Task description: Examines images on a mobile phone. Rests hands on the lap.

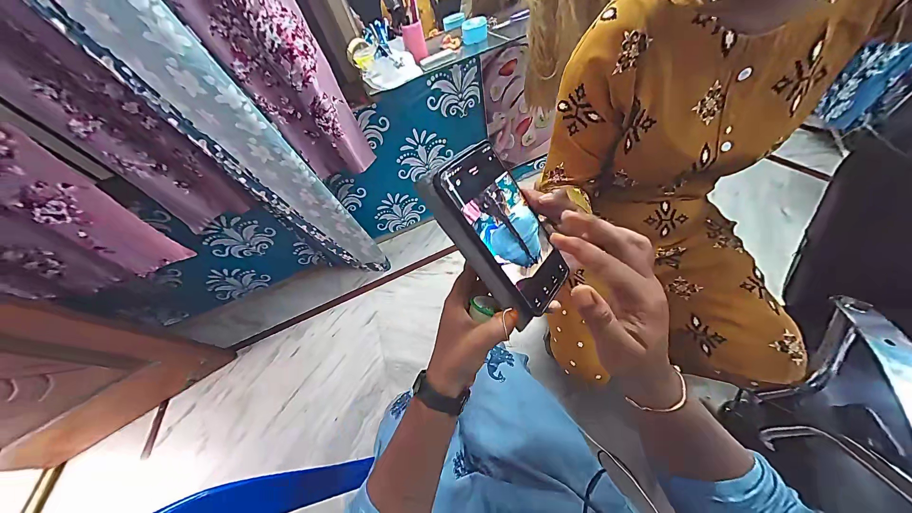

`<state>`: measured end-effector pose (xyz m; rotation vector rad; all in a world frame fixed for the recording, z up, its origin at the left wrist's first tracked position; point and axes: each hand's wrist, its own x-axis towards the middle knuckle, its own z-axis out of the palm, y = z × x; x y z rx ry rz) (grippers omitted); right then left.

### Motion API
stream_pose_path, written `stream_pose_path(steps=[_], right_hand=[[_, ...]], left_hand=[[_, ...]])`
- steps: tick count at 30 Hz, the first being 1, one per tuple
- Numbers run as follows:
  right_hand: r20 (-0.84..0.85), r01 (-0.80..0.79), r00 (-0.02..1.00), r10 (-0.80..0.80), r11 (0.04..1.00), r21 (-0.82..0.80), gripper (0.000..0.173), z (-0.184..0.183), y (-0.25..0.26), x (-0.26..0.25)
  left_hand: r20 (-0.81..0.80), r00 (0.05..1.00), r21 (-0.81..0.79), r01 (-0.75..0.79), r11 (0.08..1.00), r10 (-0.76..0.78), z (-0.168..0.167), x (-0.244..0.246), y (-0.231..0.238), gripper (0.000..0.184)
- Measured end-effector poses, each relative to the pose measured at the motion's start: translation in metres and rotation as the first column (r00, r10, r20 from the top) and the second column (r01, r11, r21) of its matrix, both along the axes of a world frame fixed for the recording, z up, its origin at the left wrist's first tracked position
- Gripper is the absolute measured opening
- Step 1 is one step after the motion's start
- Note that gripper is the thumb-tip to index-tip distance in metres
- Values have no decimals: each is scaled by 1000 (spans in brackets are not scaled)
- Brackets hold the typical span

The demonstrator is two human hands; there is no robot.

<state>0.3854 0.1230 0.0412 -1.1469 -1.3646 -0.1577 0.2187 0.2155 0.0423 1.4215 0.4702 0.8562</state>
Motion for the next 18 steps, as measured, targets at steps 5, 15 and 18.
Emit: stream_pose_path(steps=[5, 15, 18], right_hand=[[228, 194, 955, -188, 981, -3, 40, -11, 3, -15], [243, 115, 967, -82, 985, -126, 38, -38, -16, -16], [214, 49, 977, -12, 985, -168, 39, -46, -19, -14]], left_hand=[[60, 997, 45, 48, 998, -50, -22, -6, -8, 58], [56, 996, 102, 64, 993, -70, -51, -12, -13, 53], [51, 996, 94, 65, 993, -70, -55, -13, -14, 49]])
